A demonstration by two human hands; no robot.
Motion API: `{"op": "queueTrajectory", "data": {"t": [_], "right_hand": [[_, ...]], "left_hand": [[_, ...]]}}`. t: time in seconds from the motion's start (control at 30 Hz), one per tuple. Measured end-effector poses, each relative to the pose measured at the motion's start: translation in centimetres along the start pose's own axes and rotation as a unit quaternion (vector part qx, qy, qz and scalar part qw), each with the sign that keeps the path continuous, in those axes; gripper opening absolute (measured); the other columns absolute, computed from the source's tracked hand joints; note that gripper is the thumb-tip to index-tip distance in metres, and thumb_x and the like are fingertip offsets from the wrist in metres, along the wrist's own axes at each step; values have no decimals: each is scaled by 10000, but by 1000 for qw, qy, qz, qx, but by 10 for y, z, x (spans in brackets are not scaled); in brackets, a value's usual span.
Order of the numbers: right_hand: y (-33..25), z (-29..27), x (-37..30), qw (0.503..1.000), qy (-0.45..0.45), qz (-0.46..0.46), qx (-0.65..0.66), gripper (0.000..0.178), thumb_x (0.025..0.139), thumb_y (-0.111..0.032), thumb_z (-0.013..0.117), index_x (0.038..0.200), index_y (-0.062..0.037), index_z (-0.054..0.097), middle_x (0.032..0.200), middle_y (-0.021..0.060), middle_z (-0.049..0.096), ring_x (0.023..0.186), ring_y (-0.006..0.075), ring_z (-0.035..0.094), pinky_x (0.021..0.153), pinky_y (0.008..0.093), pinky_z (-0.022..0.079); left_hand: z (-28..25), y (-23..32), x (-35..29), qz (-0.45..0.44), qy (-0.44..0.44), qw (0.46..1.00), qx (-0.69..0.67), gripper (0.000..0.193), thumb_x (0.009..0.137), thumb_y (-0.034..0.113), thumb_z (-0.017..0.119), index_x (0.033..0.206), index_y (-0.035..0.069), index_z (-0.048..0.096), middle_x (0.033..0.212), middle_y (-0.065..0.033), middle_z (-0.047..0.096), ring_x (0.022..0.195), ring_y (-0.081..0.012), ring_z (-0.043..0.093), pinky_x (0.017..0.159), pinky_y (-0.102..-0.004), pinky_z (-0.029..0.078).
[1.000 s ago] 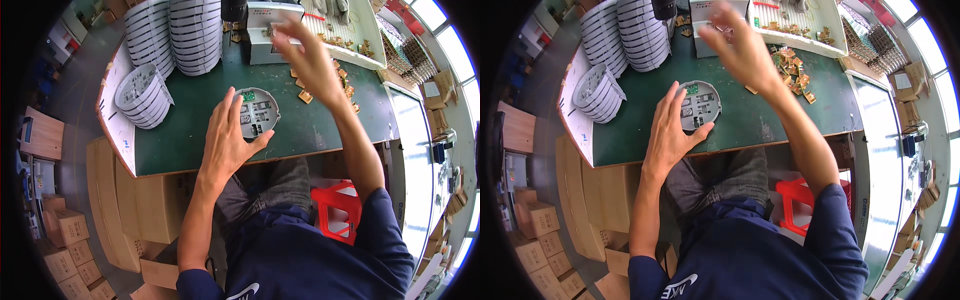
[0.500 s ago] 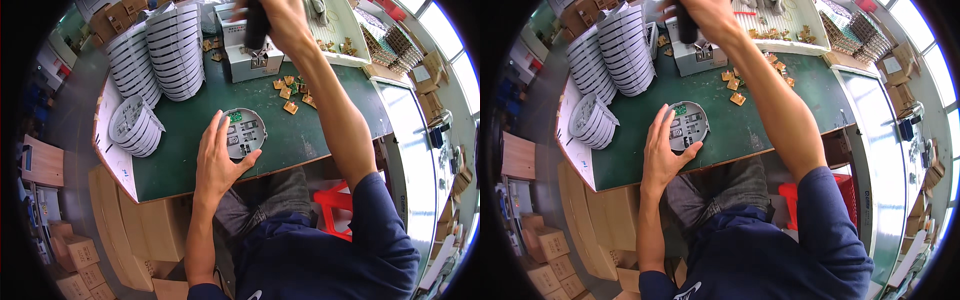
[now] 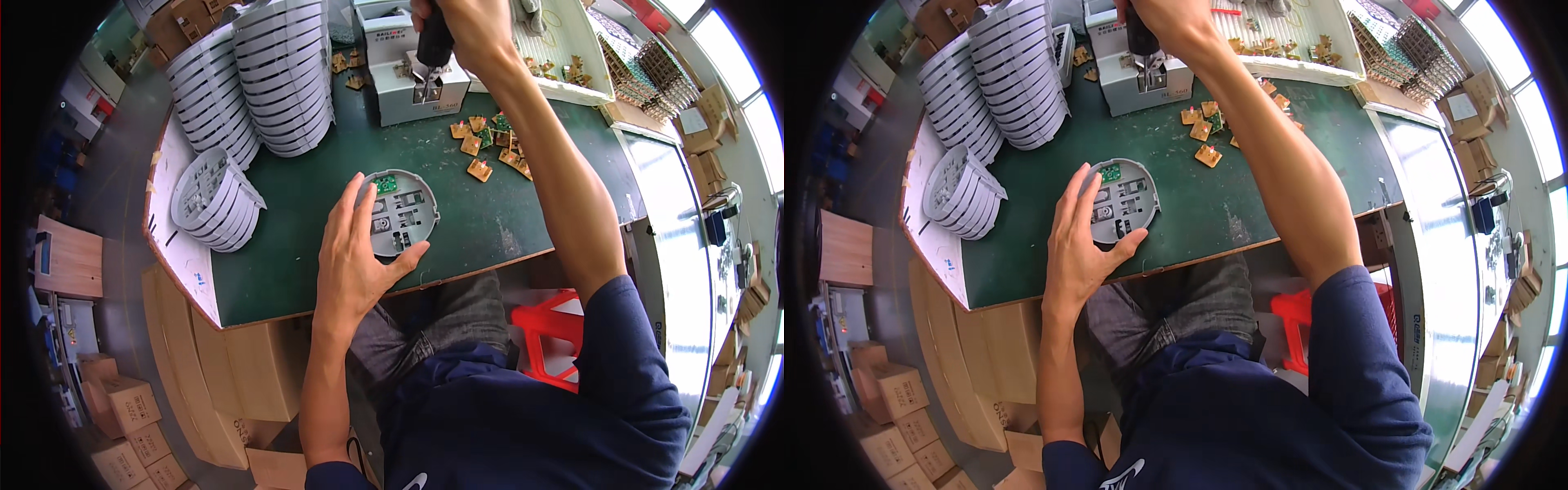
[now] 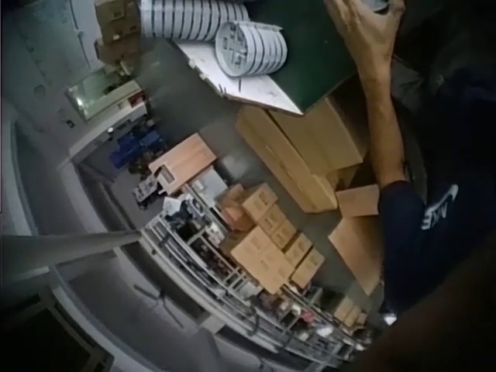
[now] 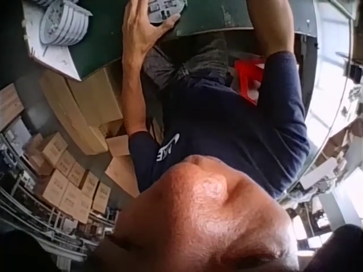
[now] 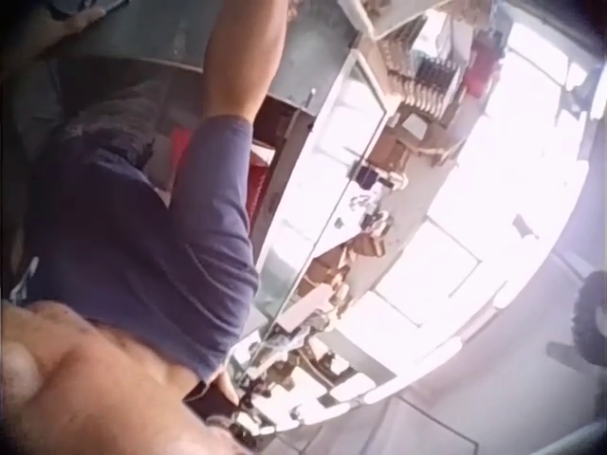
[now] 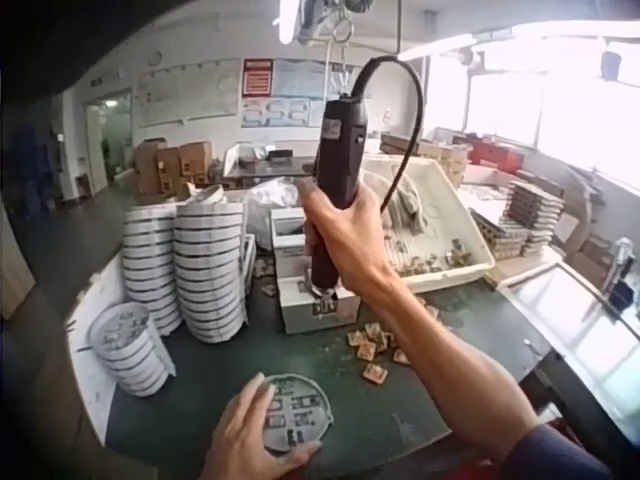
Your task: Assembling small electronic components onto a circular plastic base using an electric screwdriver.
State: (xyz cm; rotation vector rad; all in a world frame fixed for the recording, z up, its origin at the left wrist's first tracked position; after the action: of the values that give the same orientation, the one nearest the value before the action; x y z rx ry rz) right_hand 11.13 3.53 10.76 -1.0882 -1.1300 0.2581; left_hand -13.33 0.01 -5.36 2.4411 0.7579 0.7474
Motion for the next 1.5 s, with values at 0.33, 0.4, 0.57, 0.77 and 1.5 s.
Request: {"op": "queueTrajectory", "data": {"t": [0.33,0.4,0.57,0.77,1.5], "right_hand": [[-20,48,-70,987,-93,55,115,436,982,-169,670,1337,56,555,670,-5,587,532,69,536,504,252,437],[-19,49,-73,988,-93,54,114,438,979,-164,673,1337,58,554,670,-7,586,535,68,537,507,252,439],[-17,53,-78,986,-97,61,118,437,976,-151,672,1338,61,551,671,-10,584,544,63,539,512,249,441],[-8,55,-80,988,-99,59,107,441,973,-138,668,1349,58,545,671,-10,587,541,60,534,510,245,437],[-8,59,-83,982,-138,109,69,319,935,-269,780,950,-28,571,686,16,607,551,90,559,508,256,449]], "left_hand": [[1,1,1,3,2,1000,4,927,813,546,804,1432,-68,490,1539,-211,434,1376,-381,481,1121,-471,441],[2,1,2,-2,3,1000,1,918,807,545,814,1430,-52,502,1540,-205,442,1390,-373,473,1129,-463,437],[-1,0,0,-1,6,1000,2,922,803,546,816,1430,-51,497,1536,-206,443,1388,-374,473,1132,-468,433],[1,0,1,2,7,1000,1,922,804,539,817,1446,-34,485,1534,-207,444,1389,-374,472,1132,-467,434],[0,-2,2,5,27,1000,-11,907,783,510,845,1419,-44,510,1513,-214,465,1372,-374,489,1122,-455,442]]}}
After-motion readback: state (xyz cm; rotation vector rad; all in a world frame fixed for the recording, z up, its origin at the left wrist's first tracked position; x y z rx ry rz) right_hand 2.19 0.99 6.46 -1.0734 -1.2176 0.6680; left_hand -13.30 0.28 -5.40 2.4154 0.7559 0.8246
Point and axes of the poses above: each hand's wrist, its own x-axis towards the middle knuckle, its own z-axis out of the palm, y = z × x, the point moved 3 cm from there along x, towards the middle knuckle
